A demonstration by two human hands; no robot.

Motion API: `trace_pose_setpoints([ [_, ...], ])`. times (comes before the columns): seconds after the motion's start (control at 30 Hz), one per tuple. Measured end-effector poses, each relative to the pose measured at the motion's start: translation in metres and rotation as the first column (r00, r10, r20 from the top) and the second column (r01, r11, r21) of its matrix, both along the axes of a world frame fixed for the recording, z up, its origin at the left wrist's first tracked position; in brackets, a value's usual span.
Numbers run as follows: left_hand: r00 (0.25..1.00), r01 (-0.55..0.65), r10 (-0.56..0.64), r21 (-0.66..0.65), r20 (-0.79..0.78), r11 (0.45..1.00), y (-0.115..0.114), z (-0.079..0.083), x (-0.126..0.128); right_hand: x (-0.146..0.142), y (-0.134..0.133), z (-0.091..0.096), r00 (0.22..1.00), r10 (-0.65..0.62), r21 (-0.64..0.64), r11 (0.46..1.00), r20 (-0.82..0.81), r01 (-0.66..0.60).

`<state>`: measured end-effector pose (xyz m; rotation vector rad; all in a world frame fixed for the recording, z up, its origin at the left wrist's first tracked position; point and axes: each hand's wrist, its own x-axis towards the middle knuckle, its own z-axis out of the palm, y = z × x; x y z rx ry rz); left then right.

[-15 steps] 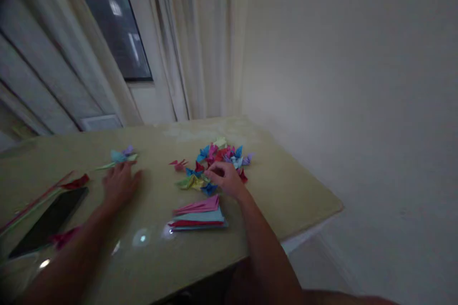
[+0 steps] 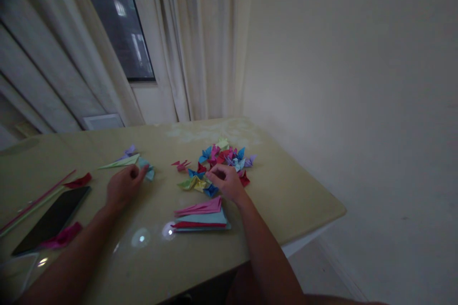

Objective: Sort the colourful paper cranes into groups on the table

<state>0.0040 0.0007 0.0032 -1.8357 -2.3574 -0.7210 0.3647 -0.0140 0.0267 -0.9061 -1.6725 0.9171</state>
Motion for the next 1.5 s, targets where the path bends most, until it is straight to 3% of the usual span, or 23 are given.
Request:
trace_pose_setpoints([
  [0.13,0.996,0.078,-0.083,0.186,0.018,0.979,0.006,-0.016,0.001,0.0,0.001,-0.002,1.0,0.01,-0.013,1.0,0.015,-0.01],
  [0.3,0.974,0.18,-0.2,0.169,0.106,0.969,0.013,-0.03,-0.003,0.0,0.0,-0.004,0.999,0.02,-0.012,1.0,0.03,-0.02],
  [0.53,0.944,0.248,-0.276,0.161,0.182,0.955,0.014,-0.023,-0.004,-0.001,0.001,-0.008,0.999,0.016,-0.009,1.0,0.048,-0.016],
  [0.63,0.927,0.28,-0.327,0.244,0.181,0.929,0.008,-0.011,0.006,-0.001,0.001,-0.009,0.999,0.024,-0.008,1.0,0.04,-0.024],
  [0.7,0.888,0.349,-0.43,0.368,0.166,0.862,0.0,-0.001,0.02,-0.001,0.001,-0.008,0.999,0.042,-0.011,0.999,0.027,-0.042],
  [0.8,0.777,0.501,-0.623,0.51,0.09,0.699,-0.018,0.011,0.051,-0.004,-0.002,-0.005,0.998,0.052,0.013,0.999,0.019,-0.052],
  [0.9,0.66,0.646,-0.751,0.494,0.023,0.582,-0.039,0.014,0.086,-0.012,-0.007,-0.003,0.997,0.073,0.111,0.991,0.032,-0.076],
  [1.03,0.574,0.757,-0.818,0.408,-0.039,0.511,-0.053,0.008,0.112,-0.023,-0.012,-0.003,0.984,0.151,0.212,0.963,0.09,-0.167],
  [1.1,0.586,0.766,-0.808,0.365,-0.057,0.53,-0.049,0.005,0.108,-0.024,-0.012,-0.004,0.986,0.135,0.21,0.966,0.103,-0.154],
  [1.13,0.62,0.749,-0.783,0.344,-0.059,0.567,-0.044,0.004,0.101,-0.023,-0.011,-0.005,0.99,0.101,0.208,0.971,0.097,-0.12],
  [1.2,0.744,0.644,-0.666,0.316,-0.046,0.697,-0.031,0.003,0.082,-0.02,-0.009,-0.005,0.998,-0.009,0.199,0.98,0.06,-0.003],
  [1.27,0.895,0.427,-0.446,0.31,-0.011,0.849,-0.016,0.002,0.059,-0.015,-0.005,-0.005,0.989,-0.147,0.163,0.976,-0.003,0.145],
  [1.33,0.986,0.139,-0.16,0.28,0.054,0.95,-0.004,-0.001,0.037,-0.009,0.0,-0.004,0.965,-0.257,0.114,0.958,-0.055,0.261],
  [1.4,0.993,-0.077,0.06,0.18,0.1,0.981,0.006,-0.005,0.018,-0.002,0.004,-0.004,0.941,-0.332,0.096,0.937,-0.068,0.337],
  [1.5,0.986,-0.162,0.161,0.025,0.054,0.986,0.022,-0.011,-0.005,0.009,0.011,-0.005,0.909,-0.416,0.122,0.901,-0.028,0.416],
])
